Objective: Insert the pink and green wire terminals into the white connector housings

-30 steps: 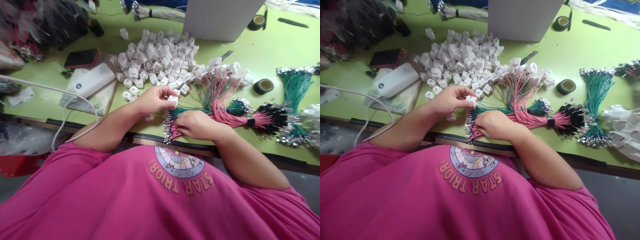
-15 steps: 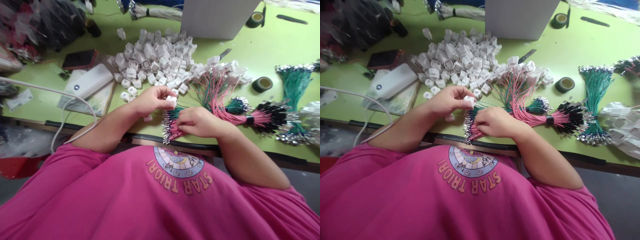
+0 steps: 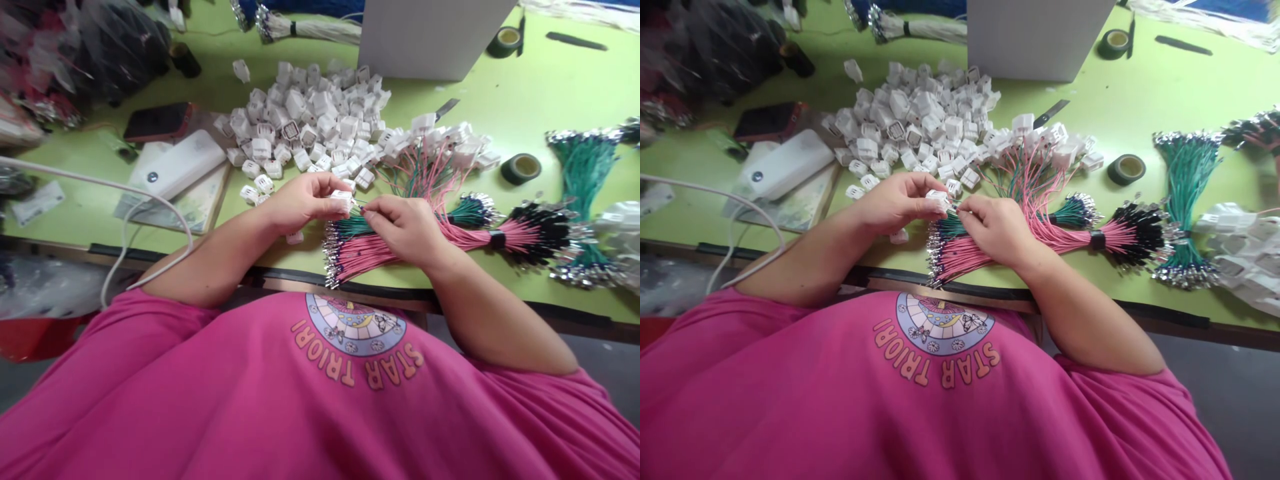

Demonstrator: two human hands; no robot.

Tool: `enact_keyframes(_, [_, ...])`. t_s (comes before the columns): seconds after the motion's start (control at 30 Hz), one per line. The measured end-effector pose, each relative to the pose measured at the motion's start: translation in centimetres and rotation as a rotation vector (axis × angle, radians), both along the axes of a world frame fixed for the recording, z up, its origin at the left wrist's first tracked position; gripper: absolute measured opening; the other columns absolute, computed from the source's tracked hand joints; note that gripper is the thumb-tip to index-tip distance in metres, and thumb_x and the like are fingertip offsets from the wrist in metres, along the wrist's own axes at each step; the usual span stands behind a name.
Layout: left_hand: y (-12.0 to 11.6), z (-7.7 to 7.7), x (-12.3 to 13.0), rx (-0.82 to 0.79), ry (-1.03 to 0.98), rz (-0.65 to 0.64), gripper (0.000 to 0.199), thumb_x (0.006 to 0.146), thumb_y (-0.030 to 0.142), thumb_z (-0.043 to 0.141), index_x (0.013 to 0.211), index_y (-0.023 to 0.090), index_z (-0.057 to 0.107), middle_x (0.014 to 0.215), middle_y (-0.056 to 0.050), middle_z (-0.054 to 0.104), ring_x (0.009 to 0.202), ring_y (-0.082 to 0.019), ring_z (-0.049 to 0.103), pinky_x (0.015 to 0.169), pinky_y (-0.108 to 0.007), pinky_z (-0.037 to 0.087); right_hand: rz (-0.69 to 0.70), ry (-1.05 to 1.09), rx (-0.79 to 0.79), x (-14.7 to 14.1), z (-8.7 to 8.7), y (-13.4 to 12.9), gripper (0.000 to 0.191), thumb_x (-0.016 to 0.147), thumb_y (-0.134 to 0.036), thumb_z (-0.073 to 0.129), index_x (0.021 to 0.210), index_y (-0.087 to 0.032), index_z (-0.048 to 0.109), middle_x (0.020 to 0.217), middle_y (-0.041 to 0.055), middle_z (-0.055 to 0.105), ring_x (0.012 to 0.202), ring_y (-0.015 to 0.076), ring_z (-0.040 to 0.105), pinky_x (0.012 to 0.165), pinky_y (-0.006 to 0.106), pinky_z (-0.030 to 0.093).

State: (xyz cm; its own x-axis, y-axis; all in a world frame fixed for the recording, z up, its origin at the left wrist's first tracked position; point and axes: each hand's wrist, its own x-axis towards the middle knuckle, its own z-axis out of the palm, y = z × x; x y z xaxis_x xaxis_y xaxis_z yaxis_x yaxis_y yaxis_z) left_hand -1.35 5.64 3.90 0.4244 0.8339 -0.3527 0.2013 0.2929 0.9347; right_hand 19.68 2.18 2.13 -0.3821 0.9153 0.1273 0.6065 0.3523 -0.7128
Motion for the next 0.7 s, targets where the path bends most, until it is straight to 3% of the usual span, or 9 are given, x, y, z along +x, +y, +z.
enact_keyframes(0.17, [0.1, -0.2, 0.0, 0.018, 0.019, 0.002, 0.03, 0.078, 0.014, 0.076, 0.105, 0.011, 0.062, 0.081, -0.004, 0.068, 0.069, -0.01, 0.062, 0.053, -0.02, 0.047, 0.032, -0.092, -0.066, 0.1, 0.2, 0.2, 0.029, 0.091, -0.032, 0.049, 0.071, -0.017, 0.064, 0.064, 0.0012, 0.058, 0.062, 0.0122, 0.046, 0.063, 0.028, 0.031])
enact_keyframes(0.4, [0.1, -0.4, -0.3, 0.15, 0.072, -0.048, 0.031, 0.072, 0.017, 0.081, 0.1, 0.013, 0.069, 0.071, 0.0, 0.061, 0.062, -0.008, 0.053, 0.048, -0.02, 0.041, 0.01, 0.164, -0.378, 0.0, 0.1, 0.8, 0.019, 0.08, -0.022, 0.051, 0.067, -0.017, 0.063, 0.059, -0.0028, 0.051, 0.061, 0.0108, 0.045, 0.063, 0.028, 0.033])
enact_keyframes(0.7, [0.3, -3.9, 0.0, 0.295, -0.051, -0.01, 0.032, 0.057, 0.013, 0.085, 0.086, 0.013, 0.071, 0.08, -0.003, 0.069, 0.061, -0.007, 0.055, 0.055, -0.021, 0.043, -0.008, 0.268, -0.511, -0.6, 0.1, 0.5, 0.017, 0.078, -0.019, 0.053, 0.062, -0.017, 0.059, 0.056, -0.005, 0.043, 0.058, 0.009, 0.038, 0.06, 0.028, 0.03])
